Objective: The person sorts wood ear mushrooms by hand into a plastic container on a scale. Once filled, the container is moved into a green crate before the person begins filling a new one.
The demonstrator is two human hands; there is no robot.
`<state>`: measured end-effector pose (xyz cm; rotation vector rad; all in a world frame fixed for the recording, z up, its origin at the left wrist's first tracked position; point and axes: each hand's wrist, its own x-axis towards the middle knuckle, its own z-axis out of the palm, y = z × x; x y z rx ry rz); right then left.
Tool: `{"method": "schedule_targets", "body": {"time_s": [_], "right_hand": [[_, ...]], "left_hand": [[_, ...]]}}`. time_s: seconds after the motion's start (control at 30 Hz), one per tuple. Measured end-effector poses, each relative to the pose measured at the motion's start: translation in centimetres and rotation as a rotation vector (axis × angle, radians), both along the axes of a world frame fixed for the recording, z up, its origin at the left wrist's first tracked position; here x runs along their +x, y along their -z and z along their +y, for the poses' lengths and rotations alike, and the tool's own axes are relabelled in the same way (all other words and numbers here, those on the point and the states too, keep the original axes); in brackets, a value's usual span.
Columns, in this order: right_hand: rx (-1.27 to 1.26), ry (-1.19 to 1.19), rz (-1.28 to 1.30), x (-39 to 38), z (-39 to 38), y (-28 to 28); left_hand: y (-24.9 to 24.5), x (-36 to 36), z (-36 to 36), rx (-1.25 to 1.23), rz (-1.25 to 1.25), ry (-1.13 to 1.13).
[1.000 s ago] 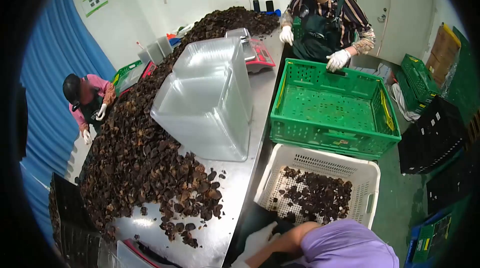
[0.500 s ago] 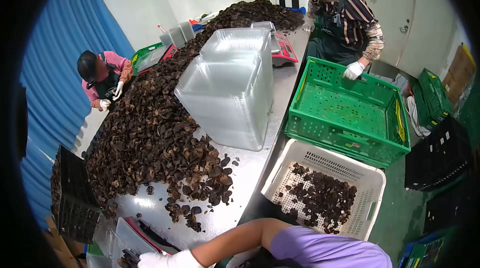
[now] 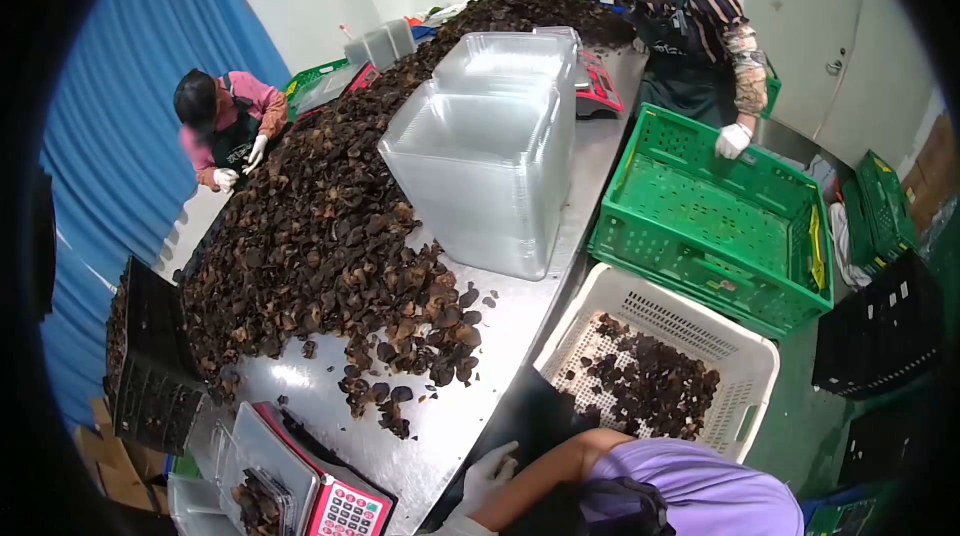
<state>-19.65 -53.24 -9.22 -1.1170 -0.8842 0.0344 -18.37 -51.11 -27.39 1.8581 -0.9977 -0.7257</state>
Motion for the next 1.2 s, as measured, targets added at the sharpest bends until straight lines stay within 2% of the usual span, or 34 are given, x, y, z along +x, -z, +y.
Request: {"method": "schedule_targets", "body": {"time_s": [0.13,0.23,0.4,0.47,0.5,0.6,0.63,0.67,0.73,0.8,0.87,0.93,1.03,1.07,1.1,1.2], "right_hand": [[-0.037,0.018,-0.072,0.5,-0.7,-0.8],[-0.002,-0.126,-0.148,0.9,-0.7,-0.6],[-0.062,-0.154,-0.167,1.4,-2.2,-0.6],[-0.107,-0.165,-0.179,1.7,-3.4,-0.6],[-0.143,-0.181,-0.197,2.1,-4.1,-0.5],[-0.235,-0.235,-0.268,2.7,-7.6,-1.0],[-0.269,-0.26,-0.306,2.7,-9.3,-1.4],[-0.294,-0.281,-0.348,2.4,-10.9,-2.0],[-0.311,-0.34,-0.444,1.3,-14.2,-3.5],[-0.301,-0.406,-0.519,0.0,-16.4,-5.0],[-0.268,-0.446,-0.579,-1.5,-18.0,-6.5],[-0.234,-0.47,-0.608,-2.8,-18.9,-7.7],[-0.227,-0.495,-0.623,-3.8,-19.7,-8.5],[-0.238,-0.504,-0.619,-4.1,-19.8,-8.5],[-0.252,-0.514,-0.623,-4.0,-19.9,-8.7],[-0.283,-0.486,-0.616,-5.0,-20.7,-8.8]], "left_hand": [[0.4,0.1,-0.1,-0.002,-0.045,0.038],[1.0,0.5,-0.1,0.01,-0.005,0.04],[1.6,0.0,0.2,0.095,-0.057,-0.003],[2.2,0.0,0.3,0.048,0.013,-0.041],[2.6,-0.1,0.5,0.109,0.064,-0.071],[26.4,3.8,3.7,0.429,0.852,-0.087],[23.7,3.1,3.6,0.407,0.815,-0.087],[19.1,2.7,2.8,0.31,0.658,-0.073],[9.4,1.0,1.1,0.064,0.212,-0.05],[4.2,0.5,0.2,-0.161,-0.094,-0.058],[3.4,0.6,0.3,-0.104,-0.145,-0.025],[3.5,0.7,0.2,-0.073,-0.089,-0.003],[5.1,0.4,0.1,-0.121,-0.116,-0.028],[5.1,0.3,0.3,-0.074,-0.089,-0.019],[3.9,-0.3,0.1,-0.248,-0.004,-0.079],[3.4,0.0,0.3,-0.157,0.048,-0.065]]}}
